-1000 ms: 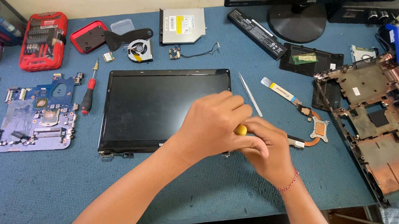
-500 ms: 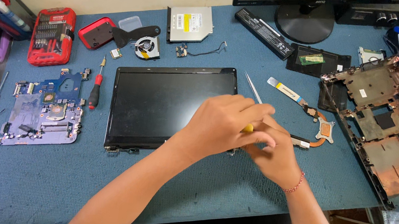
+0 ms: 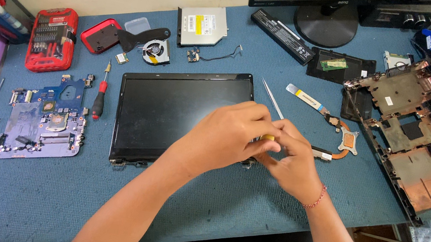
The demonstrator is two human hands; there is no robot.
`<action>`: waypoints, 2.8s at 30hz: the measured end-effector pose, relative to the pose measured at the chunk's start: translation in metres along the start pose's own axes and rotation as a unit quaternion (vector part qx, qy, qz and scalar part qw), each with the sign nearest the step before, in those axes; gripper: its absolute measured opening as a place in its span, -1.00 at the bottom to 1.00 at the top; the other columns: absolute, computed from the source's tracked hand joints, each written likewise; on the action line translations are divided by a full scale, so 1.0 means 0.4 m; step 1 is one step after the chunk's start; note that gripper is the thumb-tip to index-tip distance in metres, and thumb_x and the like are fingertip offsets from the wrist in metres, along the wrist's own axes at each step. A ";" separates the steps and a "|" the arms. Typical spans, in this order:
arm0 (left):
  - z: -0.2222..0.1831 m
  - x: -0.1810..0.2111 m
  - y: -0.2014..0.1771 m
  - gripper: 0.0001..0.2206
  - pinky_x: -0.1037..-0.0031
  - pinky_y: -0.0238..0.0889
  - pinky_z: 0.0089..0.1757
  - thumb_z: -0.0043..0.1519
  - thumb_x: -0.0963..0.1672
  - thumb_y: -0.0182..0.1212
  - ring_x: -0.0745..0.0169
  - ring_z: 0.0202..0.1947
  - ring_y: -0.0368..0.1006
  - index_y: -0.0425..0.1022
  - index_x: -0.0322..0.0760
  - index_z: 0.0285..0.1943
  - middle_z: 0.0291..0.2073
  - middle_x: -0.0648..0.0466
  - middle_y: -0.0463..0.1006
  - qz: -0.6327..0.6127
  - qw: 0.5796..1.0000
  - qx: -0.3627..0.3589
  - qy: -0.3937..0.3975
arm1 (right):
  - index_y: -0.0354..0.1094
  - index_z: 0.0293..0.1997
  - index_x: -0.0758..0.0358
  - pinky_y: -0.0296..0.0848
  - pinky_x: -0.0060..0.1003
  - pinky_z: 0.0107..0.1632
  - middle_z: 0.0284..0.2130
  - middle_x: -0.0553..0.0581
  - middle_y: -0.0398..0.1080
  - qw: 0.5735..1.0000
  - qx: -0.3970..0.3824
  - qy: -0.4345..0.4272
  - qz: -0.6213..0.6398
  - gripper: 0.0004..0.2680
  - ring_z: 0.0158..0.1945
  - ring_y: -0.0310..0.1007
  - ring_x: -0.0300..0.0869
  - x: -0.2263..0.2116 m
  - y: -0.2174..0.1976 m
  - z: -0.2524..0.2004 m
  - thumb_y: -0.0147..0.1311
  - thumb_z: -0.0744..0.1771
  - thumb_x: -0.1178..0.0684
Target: The person uses tweezers and a screwdriver to remove screws and clips from the edges of a Samsung laptop screen. They carefully pry open the bezel and remove small components from the screen assembly.
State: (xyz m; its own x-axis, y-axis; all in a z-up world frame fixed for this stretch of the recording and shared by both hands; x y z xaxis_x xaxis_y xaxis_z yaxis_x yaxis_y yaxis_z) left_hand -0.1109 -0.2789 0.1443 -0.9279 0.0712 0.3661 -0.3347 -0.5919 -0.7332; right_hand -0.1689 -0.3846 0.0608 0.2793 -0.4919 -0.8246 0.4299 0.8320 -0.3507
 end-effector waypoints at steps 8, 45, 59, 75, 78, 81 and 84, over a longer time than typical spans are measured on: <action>0.002 0.006 -0.026 -0.79 0.31 0.47 0.00 0.24 -0.15 0.34 0.05 0.00 0.55 0.54 -0.29 0.03 -0.07 0.04 0.59 -0.076 0.997 -0.021 0.013 | 0.41 0.09 0.39 0.50 0.00 0.09 -0.13 0.21 0.53 0.997 -0.007 0.041 0.060 -0.76 -0.10 0.55 -0.05 -0.004 -0.001 0.000 0.13 0.31 0.35; 0.000 -0.039 -0.010 -0.85 0.21 0.46 -0.20 0.17 -0.11 0.25 0.02 -0.19 0.59 0.63 -0.23 -0.16 -0.32 0.07 0.65 -0.038 0.985 -0.127 -0.109 | -0.03 0.30 0.37 0.65 -0.05 0.11 -0.05 0.41 0.41 0.917 0.250 0.064 0.303 -0.68 0.08 0.54 0.15 0.009 -0.168 -0.048 -0.04 0.41 0.21; 0.008 -0.030 -0.056 -0.93 0.45 0.43 -0.26 0.14 -0.15 0.35 0.26 -0.28 0.55 0.55 -0.04 -0.29 -0.40 0.26 0.57 0.008 0.997 0.036 -0.074 | 0.01 0.10 0.29 0.71 -0.02 0.06 -0.11 0.43 0.40 0.907 0.290 0.039 0.304 -0.79 -0.01 0.58 0.20 0.029 -0.149 -0.054 -0.01 0.40 0.21; 0.006 -0.001 -0.066 -0.84 0.55 0.39 -0.23 0.09 -0.17 0.46 0.35 -0.30 0.48 0.51 -0.07 -0.31 -0.40 0.28 0.50 0.078 0.993 0.088 -0.016 | 0.03 0.01 0.25 0.71 -0.03 0.04 -0.12 0.36 0.39 0.887 0.286 0.057 0.358 -0.85 -0.05 0.60 0.15 0.000 -0.106 -0.051 -0.03 0.42 0.17; 0.008 0.004 -0.078 -0.87 0.51 0.41 -0.22 0.13 -0.18 0.43 0.30 -0.29 0.50 0.55 -0.09 -0.26 -0.37 0.23 0.55 0.056 0.995 0.087 -0.016 | 0.01 0.01 0.23 0.71 -0.03 0.04 -0.12 0.38 0.37 0.880 0.284 0.060 0.377 -0.85 -0.05 0.60 0.16 0.053 -0.104 -0.071 -0.05 0.43 0.17; 0.008 0.002 -0.085 -0.87 0.51 0.41 -0.21 0.12 -0.17 0.45 0.31 -0.28 0.52 0.57 -0.10 -0.25 -0.36 0.23 0.58 0.051 0.995 0.088 -0.019 | 0.02 -0.03 0.22 0.72 -0.05 0.02 -0.12 0.36 0.37 0.874 0.282 0.062 0.391 -0.87 -0.06 0.61 0.15 0.060 -0.096 -0.077 -0.05 0.43 0.17; 0.006 0.000 -0.094 -0.87 0.49 0.40 -0.22 0.13 -0.18 0.44 0.29 -0.27 0.51 0.56 -0.10 -0.25 -0.34 0.23 0.58 0.053 0.994 0.089 -0.021 | 0.03 -0.04 0.22 0.71 -0.06 0.04 -0.09 0.35 0.39 0.869 0.287 0.066 0.398 -0.88 -0.04 0.61 0.16 0.042 -0.091 -0.075 -0.04 0.43 0.19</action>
State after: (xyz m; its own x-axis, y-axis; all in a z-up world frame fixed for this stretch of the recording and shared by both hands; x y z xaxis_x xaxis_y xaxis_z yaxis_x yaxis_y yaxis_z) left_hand -0.0977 -0.2585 0.1733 -0.9473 -0.0308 0.3189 -0.1978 -0.7269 -0.6576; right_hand -0.2055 -0.4154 0.0461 0.5994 0.2457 -0.7618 0.5134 0.6122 0.6014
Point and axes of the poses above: each hand's wrist, its own z-axis towards the middle knuckle, its own y-axis out of the palm, x = y × z, the point moved 9 cm from there along z, towards the middle knuckle
